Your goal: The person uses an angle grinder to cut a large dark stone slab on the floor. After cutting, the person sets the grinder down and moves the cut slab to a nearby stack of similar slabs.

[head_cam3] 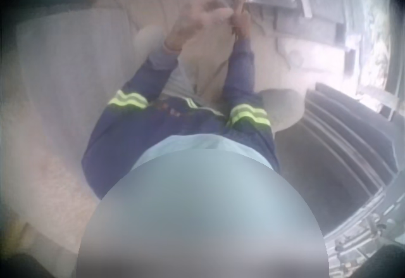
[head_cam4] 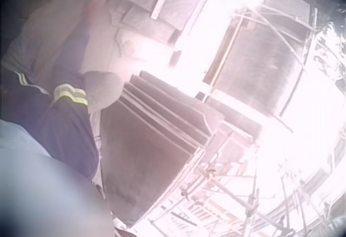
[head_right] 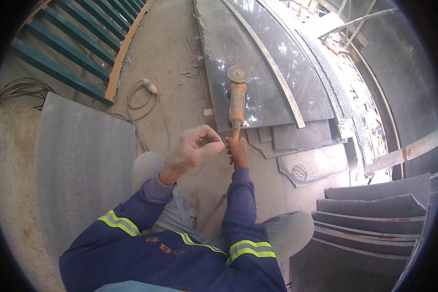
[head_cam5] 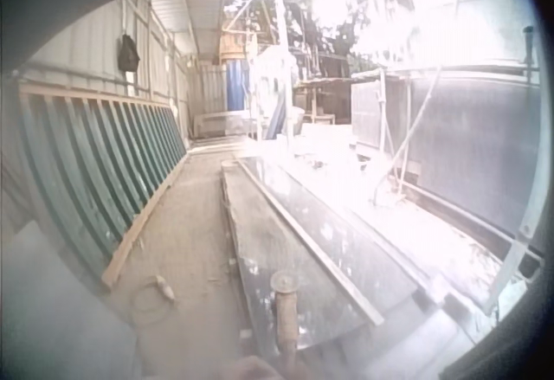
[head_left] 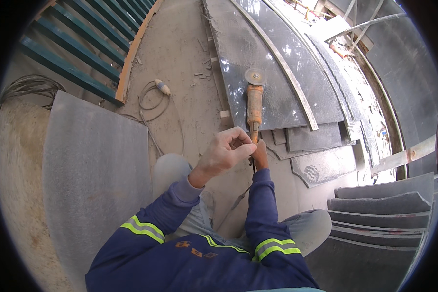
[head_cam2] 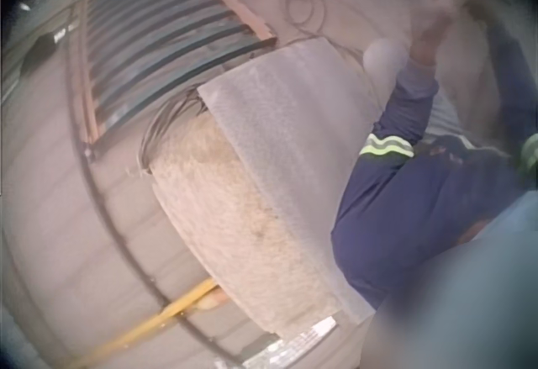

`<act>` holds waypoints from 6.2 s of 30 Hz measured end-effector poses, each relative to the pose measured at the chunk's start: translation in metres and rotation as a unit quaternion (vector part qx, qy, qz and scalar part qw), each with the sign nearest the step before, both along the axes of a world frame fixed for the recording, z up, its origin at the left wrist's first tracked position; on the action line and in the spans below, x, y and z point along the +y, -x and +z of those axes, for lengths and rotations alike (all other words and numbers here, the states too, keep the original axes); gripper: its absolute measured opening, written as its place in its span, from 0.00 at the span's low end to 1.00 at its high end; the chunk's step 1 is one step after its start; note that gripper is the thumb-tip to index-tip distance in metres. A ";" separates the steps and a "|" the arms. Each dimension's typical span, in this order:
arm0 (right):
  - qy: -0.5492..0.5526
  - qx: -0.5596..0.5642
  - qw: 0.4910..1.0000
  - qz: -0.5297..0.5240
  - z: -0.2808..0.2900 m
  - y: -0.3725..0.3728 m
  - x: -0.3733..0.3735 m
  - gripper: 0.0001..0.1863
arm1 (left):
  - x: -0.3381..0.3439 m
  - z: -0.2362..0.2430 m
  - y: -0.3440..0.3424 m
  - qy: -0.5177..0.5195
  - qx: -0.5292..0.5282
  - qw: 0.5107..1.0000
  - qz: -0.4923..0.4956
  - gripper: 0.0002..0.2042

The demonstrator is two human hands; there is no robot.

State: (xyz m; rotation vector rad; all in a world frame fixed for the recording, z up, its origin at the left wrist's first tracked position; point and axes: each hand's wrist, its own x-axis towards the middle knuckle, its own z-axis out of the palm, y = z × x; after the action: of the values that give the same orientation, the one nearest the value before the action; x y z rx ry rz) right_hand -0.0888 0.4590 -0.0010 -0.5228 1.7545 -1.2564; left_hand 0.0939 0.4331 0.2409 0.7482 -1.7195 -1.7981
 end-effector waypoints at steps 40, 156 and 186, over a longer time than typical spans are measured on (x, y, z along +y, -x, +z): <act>-0.156 0.342 0.926 -0.041 -0.030 -0.008 -0.025 0.18 | -0.012 -0.023 0.009 0.093 -0.014 0.987 -0.127 0.07; -0.523 0.310 0.782 -0.138 0.574 0.081 0.494 0.43 | 0.414 0.309 0.344 -0.027 -0.351 0.722 -0.595 0.31; -0.376 0.224 0.753 -0.491 0.553 0.068 0.425 0.34 | 0.418 0.302 0.353 -0.023 -0.414 0.712 -0.566 0.29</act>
State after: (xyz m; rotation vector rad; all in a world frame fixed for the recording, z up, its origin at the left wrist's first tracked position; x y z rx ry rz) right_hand -0.1564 0.8835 0.5515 0.7583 2.9001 -0.8960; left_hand -0.2595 0.8511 0.5425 0.5487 -3.2503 -2.4210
